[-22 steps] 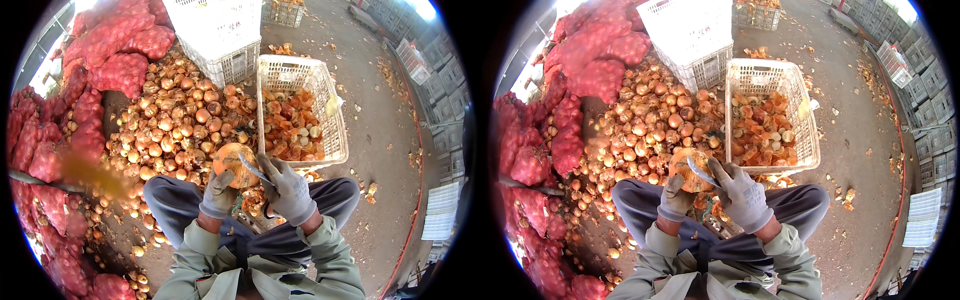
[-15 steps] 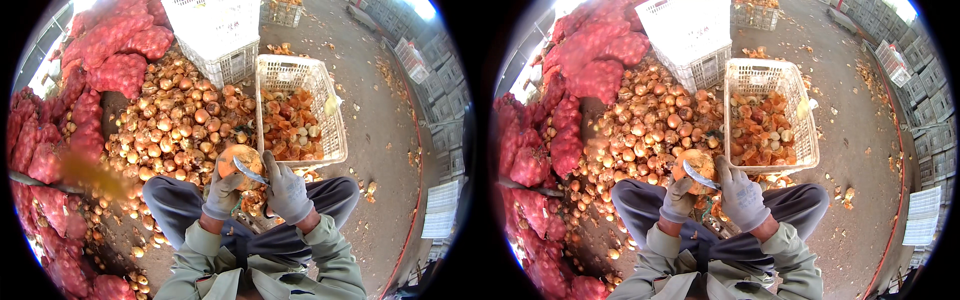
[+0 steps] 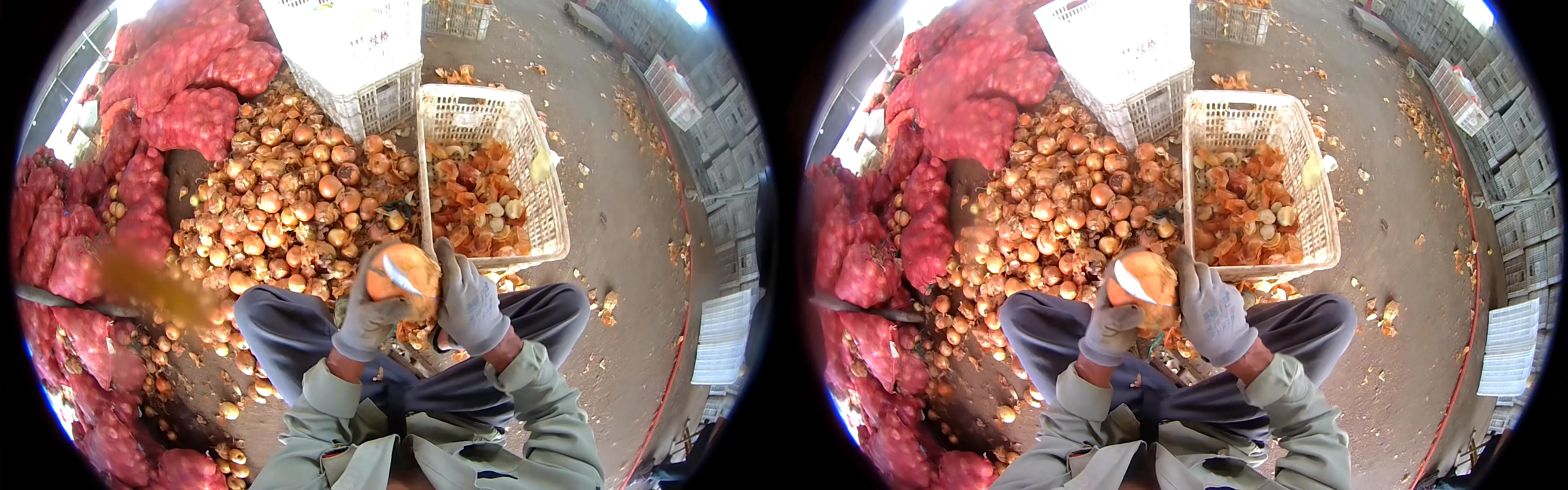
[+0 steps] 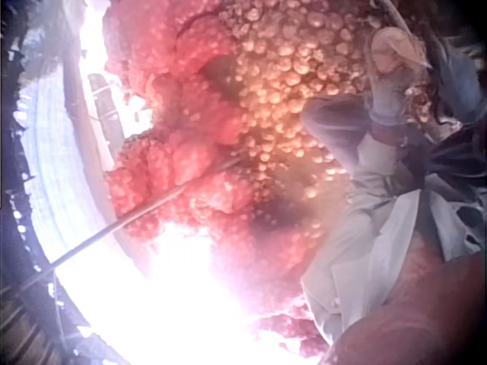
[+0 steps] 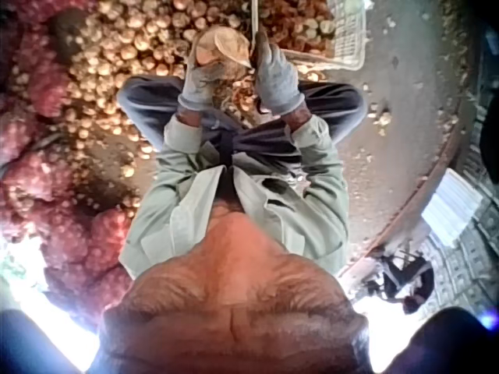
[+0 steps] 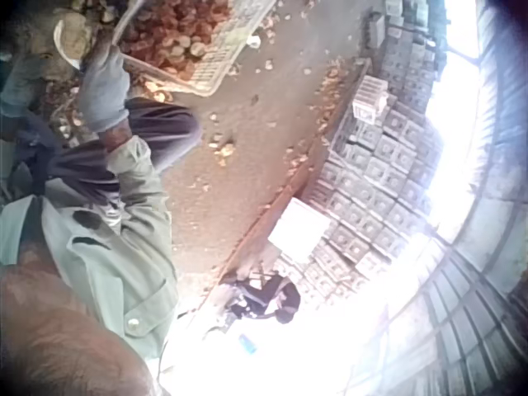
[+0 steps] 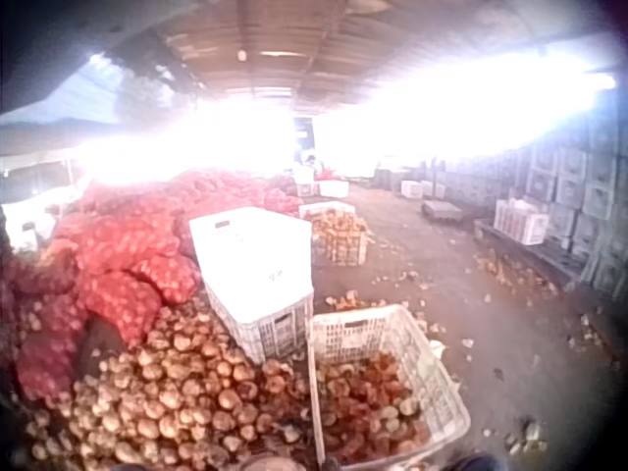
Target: The person sits cross-legged on the floor and peels multiple onions one by one using a small knife. The outer skins are removed and placed into a nearby plastic basket, while the peeled onions are set aside.
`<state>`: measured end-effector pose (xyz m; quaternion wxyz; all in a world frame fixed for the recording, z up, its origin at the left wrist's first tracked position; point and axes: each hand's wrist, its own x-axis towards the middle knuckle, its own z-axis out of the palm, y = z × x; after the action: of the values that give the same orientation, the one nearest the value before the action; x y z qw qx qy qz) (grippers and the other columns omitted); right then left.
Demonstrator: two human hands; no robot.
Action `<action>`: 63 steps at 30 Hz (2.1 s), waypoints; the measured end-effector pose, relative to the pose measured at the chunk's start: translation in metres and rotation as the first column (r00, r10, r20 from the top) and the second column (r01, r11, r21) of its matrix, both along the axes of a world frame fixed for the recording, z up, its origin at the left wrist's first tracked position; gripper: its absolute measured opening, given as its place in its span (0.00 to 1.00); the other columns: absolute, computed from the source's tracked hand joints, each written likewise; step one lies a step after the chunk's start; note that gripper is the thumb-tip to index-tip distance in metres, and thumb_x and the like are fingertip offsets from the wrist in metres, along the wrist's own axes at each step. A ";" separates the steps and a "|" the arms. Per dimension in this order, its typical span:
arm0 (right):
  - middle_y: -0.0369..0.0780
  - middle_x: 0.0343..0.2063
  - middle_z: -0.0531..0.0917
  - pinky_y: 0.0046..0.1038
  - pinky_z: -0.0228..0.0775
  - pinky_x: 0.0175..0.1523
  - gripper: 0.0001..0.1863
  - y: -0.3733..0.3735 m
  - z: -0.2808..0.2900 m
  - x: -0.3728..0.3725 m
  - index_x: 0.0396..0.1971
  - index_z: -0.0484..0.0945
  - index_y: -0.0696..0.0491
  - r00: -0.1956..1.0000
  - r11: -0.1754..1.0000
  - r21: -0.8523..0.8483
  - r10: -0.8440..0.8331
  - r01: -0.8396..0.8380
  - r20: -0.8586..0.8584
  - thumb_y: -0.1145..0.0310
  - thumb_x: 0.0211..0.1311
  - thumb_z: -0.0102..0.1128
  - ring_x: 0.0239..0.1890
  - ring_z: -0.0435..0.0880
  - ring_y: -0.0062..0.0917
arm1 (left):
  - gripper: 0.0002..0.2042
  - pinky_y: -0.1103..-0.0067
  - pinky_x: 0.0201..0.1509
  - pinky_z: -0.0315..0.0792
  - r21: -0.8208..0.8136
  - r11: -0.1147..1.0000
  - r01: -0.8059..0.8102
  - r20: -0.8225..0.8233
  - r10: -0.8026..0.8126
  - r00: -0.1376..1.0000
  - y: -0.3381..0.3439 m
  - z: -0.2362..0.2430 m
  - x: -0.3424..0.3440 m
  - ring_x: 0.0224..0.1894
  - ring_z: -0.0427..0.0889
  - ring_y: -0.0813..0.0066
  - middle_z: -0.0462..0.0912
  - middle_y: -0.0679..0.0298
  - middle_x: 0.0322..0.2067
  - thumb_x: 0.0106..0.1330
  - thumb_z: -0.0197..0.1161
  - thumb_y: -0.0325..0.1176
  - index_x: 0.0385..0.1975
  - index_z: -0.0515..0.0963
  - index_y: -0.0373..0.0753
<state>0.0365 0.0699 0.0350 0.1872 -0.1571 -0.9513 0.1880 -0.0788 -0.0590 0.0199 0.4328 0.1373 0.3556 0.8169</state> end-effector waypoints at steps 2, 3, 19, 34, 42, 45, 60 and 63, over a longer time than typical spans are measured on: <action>0.45 0.39 0.75 0.34 0.74 0.35 0.40 0.006 0.008 -0.003 0.65 0.54 0.65 0.998 0.998 0.041 0.043 -0.045 0.045 0.77 0.48 0.57 0.40 0.79 0.36 | 0.44 0.70 0.62 0.70 0.041 0.999 0.024 0.044 -0.026 0.999 -0.001 -0.007 0.001 0.58 0.74 0.65 0.73 0.60 0.55 0.40 0.72 0.21 0.64 0.60 0.37; 0.45 0.39 0.75 0.34 0.74 0.35 0.40 0.007 0.011 -0.003 0.65 0.54 0.65 0.996 0.996 0.063 0.061 -0.066 0.072 0.78 0.48 0.57 0.40 0.79 0.36 | 0.44 0.70 0.62 0.70 0.058 0.998 0.015 0.006 -0.015 1.000 -0.001 -0.008 0.001 0.58 0.74 0.64 0.73 0.59 0.55 0.40 0.71 0.21 0.64 0.60 0.37; 0.45 0.32 0.78 0.33 0.75 0.36 0.29 0.076 -0.040 0.023 0.58 0.63 0.65 0.830 0.932 0.081 -0.353 0.354 0.433 0.77 0.54 0.56 0.34 0.81 0.34 | 0.40 0.58 0.67 0.65 0.212 0.977 -0.003 0.125 -0.024 0.992 -0.009 -0.009 -0.003 0.63 0.69 0.55 0.67 0.56 0.62 0.51 0.66 0.22 0.67 0.57 0.39; 0.34 0.33 0.82 0.16 0.69 0.33 0.29 0.022 0.025 0.011 0.56 0.73 0.60 0.937 0.317 -0.928 -0.220 -0.195 -0.272 0.72 0.54 0.72 0.27 0.77 0.14 | 0.37 0.71 0.67 0.64 -0.041 0.998 -0.039 -0.016 0.038 0.999 0.010 0.023 0.000 0.62 0.71 0.66 0.71 0.58 0.59 0.55 0.69 0.25 0.65 0.59 0.33; 0.43 0.34 0.81 0.30 0.74 0.38 0.17 0.015 0.022 0.006 0.35 0.78 0.55 0.927 0.940 -0.335 -0.065 -0.067 -0.369 0.82 0.41 0.67 0.34 0.83 0.35 | 0.27 0.67 0.60 0.74 0.014 1.000 0.012 0.157 -0.014 0.988 0.014 0.000 -0.007 0.57 0.76 0.64 0.75 0.57 0.56 0.66 0.61 0.36 0.63 0.63 0.35; 0.42 0.33 0.80 0.34 0.74 0.34 0.17 0.004 0.019 0.005 0.32 0.77 0.53 0.909 0.893 -0.345 0.144 -0.290 -0.391 0.82 0.36 0.64 0.32 0.82 0.39 | 0.27 0.68 0.54 0.78 0.028 0.999 -0.028 0.269 0.019 0.963 0.018 0.000 -0.006 0.55 0.78 0.63 0.75 0.58 0.56 0.68 0.58 0.42 0.63 0.64 0.37; 0.45 0.39 0.78 0.36 0.75 0.37 0.21 0.025 0.028 0.009 0.48 0.75 0.52 0.993 0.972 -0.224 0.044 -0.067 -0.106 0.76 0.50 0.64 0.34 0.82 0.42 | 0.23 0.67 0.51 0.80 0.036 0.992 -0.125 0.178 0.116 0.977 0.006 0.009 -0.030 0.53 0.80 0.62 0.76 0.58 0.53 0.65 0.62 0.34 0.59 0.67 0.38; 0.46 0.37 0.78 0.38 0.73 0.37 0.19 0.015 0.023 0.006 0.46 0.76 0.52 0.998 0.945 -0.319 0.054 -0.065 -0.044 0.74 0.51 0.64 0.34 0.81 0.44 | 0.23 0.67 0.56 0.77 0.013 0.980 -0.198 0.172 0.193 0.966 0.007 0.016 -0.024 0.52 0.80 0.63 0.77 0.56 0.52 0.61 0.63 0.28 0.57 0.67 0.35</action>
<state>0.0422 0.0852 0.0579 0.1699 -0.1534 -0.9090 0.3484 -0.1032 -0.0515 0.0358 0.3767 0.0378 0.3166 0.8697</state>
